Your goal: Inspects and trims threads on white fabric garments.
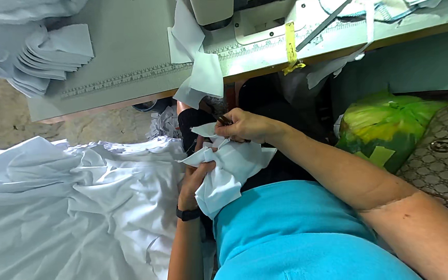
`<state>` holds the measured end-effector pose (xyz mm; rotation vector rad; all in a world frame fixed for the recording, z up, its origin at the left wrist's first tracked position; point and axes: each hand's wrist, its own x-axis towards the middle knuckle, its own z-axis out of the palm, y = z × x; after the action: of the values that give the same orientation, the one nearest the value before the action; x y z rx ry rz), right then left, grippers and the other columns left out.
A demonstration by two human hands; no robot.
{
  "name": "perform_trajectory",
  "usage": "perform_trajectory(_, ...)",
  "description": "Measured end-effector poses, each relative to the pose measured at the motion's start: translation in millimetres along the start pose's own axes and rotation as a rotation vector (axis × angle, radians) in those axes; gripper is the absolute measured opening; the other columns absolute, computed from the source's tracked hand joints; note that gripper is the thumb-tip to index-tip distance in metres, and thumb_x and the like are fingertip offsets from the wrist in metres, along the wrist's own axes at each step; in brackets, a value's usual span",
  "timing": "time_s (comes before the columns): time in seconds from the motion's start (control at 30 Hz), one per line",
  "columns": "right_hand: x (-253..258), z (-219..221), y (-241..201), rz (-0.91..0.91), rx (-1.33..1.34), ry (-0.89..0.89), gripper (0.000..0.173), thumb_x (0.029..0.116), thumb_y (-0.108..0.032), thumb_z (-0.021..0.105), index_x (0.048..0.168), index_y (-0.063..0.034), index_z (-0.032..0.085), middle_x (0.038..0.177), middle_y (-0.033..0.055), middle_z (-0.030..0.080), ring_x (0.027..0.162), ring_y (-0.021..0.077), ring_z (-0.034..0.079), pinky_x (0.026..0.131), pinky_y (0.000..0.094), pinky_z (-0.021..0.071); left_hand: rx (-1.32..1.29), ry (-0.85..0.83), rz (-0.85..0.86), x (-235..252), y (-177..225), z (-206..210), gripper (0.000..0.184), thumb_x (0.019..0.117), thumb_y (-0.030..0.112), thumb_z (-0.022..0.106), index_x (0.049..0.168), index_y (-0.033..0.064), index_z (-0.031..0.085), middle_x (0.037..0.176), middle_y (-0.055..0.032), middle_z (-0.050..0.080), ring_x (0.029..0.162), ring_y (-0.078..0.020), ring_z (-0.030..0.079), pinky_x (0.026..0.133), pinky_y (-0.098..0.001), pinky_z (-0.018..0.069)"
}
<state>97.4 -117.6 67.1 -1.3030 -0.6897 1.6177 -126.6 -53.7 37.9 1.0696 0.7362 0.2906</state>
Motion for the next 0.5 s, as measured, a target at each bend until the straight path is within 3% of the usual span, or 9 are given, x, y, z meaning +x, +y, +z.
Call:
perform_trajectory(0.07,0.4,-1.8,-0.1,0.06,0.027,-0.065,0.023,0.1038,-0.006,0.054,0.081,-0.0073,0.056,0.056,-0.006,0.042,0.042,0.0,0.033,0.042,0.015,0.0288,-0.017,-0.018,0.033,0.8,-2.7,-0.3,0.043,0.0867,-0.003,0.06,0.128,0.0079,0.062,0.101,0.0008,0.076,0.09,-0.007,0.073,0.083,-0.0261,0.0603)
perform_trajectory(0.13,0.3,-0.1,0.1,0.095,0.014,-0.106,0.025,0.1035,-0.005,0.056,0.079,-0.0067,0.057,0.056,-0.0053,0.045,0.043,-0.0003,0.034,0.042,0.015,0.0293,-0.004,-0.1,0.069,2.6,-5.7,-5.1,0.056,0.0878,-0.001,0.062,0.143,0.0079,0.054,0.121,0.0008,0.072,0.107,-0.0083,0.07,0.095,-0.0283,0.0572)
perform_trajectory(0.17,0.3,1.4,0.1,0.101,0.005,-0.103,0.024,0.1033,-0.005,0.056,0.079,-0.0062,0.057,0.057,-0.005,0.046,0.043,-0.0005,0.035,0.042,0.0148,0.03,0.007,-0.088,0.072,2.3,-4.3,-3.9,0.045,0.0864,-0.003,0.062,0.13,0.0096,0.065,0.121,0.0011,0.073,0.107,-0.008,0.069,0.094,-0.0281,0.0573)
perform_trajectory(0.2,-0.1,3.1,-0.2,0.09,-0.011,-0.067,0.022,0.103,-0.006,0.058,0.081,-0.0047,0.06,0.059,-0.0044,0.048,0.044,-0.0005,0.037,0.043,0.0147,0.0313,0.016,-0.047,0.065,1.7,-2.7,-1.3,0.035,0.085,-0.004,0.062,0.115,0.0121,0.072,0.108,0.0024,0.076,0.097,-0.0063,0.072,0.087,-0.0267,0.0594)
perform_trajectory(0.23,-1.3,4.7,-0.1,0.056,-0.054,-0.005,0.022,0.1026,-0.007,0.059,0.081,-0.0048,0.06,0.06,-0.0043,0.049,0.046,-0.0001,0.039,0.045,0.0152,0.0329,0.024,-0.031,0.063,1.0,-2.3,-0.6,0.031,0.0852,-0.004,0.062,0.108,0.0134,0.074,0.099,0.0033,0.077,0.091,-0.0051,0.072,0.084,-0.0256,0.0599)
perform_trajectory(0.3,-5.6,5.1,3.0,-0.072,-0.221,0.184,0.021,0.1031,-0.019,0.061,0.088,-0.0047,0.062,0.067,-0.0028,0.051,0.055,0.0032,0.046,0.053,0.0208,0.0398,0.02,-0.014,0.07,-0.5,-2.3,1.3,0.029,0.0855,-0.004,0.062,0.106,0.0127,0.073,0.094,0.0029,0.077,0.086,-0.0051,0.072,0.081,-0.0252,0.0604)
perform_trajectory(0.37,-16.1,1.0,4.2,-0.143,-0.359,0.31,0.03,0.106,-0.034,0.054,0.107,-0.0046,0.061,0.078,0.0018,0.055,0.069,0.0112,0.052,0.066,0.0338,0.0457,-0.008,0.009,0.08,-1.2,-4.3,2.3,0.03,0.086,-0.004,0.062,0.108,0.0119,0.073,0.094,0.0023,0.077,0.085,-0.0056,0.073,0.081,-0.0256,0.0608)
perform_trajectory(0.43,-32.8,1.4,6.9,-0.165,-0.342,0.333,0.027,0.1075,-0.032,0.046,0.111,-0.0069,0.058,0.078,-0.0017,0.052,0.064,0.0063,0.049,0.06,0.0265,0.0426,-0.04,0.037,0.081,-2.3,-7.6,0.6,0.029,0.0871,-0.003,0.061,0.109,0.0105,0.072,0.094,0.0011,0.077,0.086,-0.0065,0.073,0.082,-0.0264,0.0607)
perform_trajectory(0.5,-52.2,4.8,12.3,-0.103,-0.146,0.258,0.016,0.1046,-0.021,0.054,0.11,-0.0068,0.059,0.073,-0.0029,0.054,0.053,0.0019,0.046,0.048,0.0177,0.039,-0.057,0.07,0.072,-3.8,-8.9,0.2,0.027,0.0869,-0.004,0.061,0.108,0.0088,0.071,0.092,-0.0001,0.077,0.085,-0.0072,0.073,0.081,-0.0266,0.0608)
